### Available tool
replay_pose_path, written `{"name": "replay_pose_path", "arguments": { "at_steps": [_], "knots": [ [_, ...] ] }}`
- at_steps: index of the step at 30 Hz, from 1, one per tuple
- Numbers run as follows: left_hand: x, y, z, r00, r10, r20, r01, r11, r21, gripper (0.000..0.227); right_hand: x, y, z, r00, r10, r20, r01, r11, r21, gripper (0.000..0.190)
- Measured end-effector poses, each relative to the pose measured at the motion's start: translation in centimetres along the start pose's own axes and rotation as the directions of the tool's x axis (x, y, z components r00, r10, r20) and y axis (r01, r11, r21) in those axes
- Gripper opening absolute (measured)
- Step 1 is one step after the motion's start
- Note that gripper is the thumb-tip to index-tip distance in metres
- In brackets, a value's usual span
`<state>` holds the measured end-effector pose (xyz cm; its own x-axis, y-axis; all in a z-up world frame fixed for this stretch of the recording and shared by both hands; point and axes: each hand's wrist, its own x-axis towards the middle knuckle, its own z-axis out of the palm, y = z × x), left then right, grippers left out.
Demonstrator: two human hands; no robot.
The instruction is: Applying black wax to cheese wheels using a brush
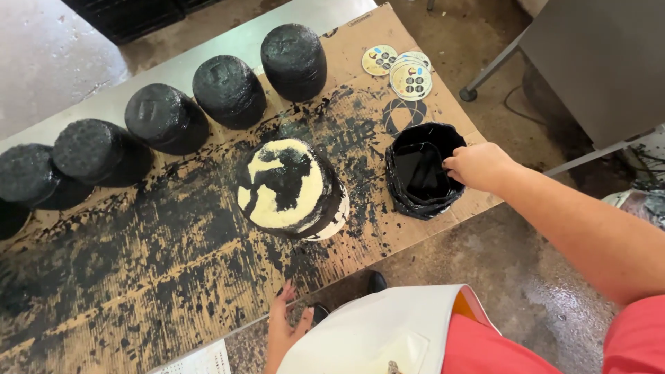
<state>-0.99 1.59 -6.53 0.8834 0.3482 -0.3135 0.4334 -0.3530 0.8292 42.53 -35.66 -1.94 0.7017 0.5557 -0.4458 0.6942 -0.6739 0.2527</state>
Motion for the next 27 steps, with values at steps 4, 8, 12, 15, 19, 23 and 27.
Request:
{"name": "replay_pose_path", "arguments": {
  "at_steps": [4,8,12,15,19,23,27],
  "knots": [
    [-0.8,1.6,-0.1,0.993,-0.115,-0.013,0.115,0.993,-0.022,0.082,0.9,-0.2,0.8,0.999,-0.038,-0.012,0.038,0.999,-0.001,0.028],
    [-0.8,1.9,-0.1,0.993,-0.114,-0.015,0.114,0.993,-0.004,0.084,0.6,-0.3,-0.5,0.999,-0.021,0.04,0.02,0.999,0.039,0.031],
    [-0.7,-0.2,0.4,0.999,-0.04,-0.02,0.039,0.999,-0.019,0.088,-2.1,0.4,-5.3,0.99,0.055,0.133,-0.086,0.968,0.236,0.039],
    [-0.6,1.3,0.0,0.993,-0.116,0.017,0.117,0.992,-0.045,0.087,-4.9,1.1,-8.8,0.966,0.146,0.213,-0.234,0.843,0.485,0.033],
    [0.1,-1.2,0.7,0.999,-0.038,0.017,0.039,0.998,-0.055,0.087,-5.1,2.2,-7.1,0.948,0.214,0.234,-0.315,0.729,0.608,0.031],
    [-0.4,3.1,0.4,0.999,-0.013,0.033,0.016,0.997,-0.079,0.08,-2.3,1.3,-2.4,0.99,0.139,0.033,-0.142,0.932,0.335,0.034],
    [-0.1,2.5,0.8,0.999,0.034,0.002,-0.034,0.999,-0.016,0.074,0.4,-0.4,0.3,0.999,0.04,-0.012,-0.038,0.995,0.094,0.031]
  ]
}}
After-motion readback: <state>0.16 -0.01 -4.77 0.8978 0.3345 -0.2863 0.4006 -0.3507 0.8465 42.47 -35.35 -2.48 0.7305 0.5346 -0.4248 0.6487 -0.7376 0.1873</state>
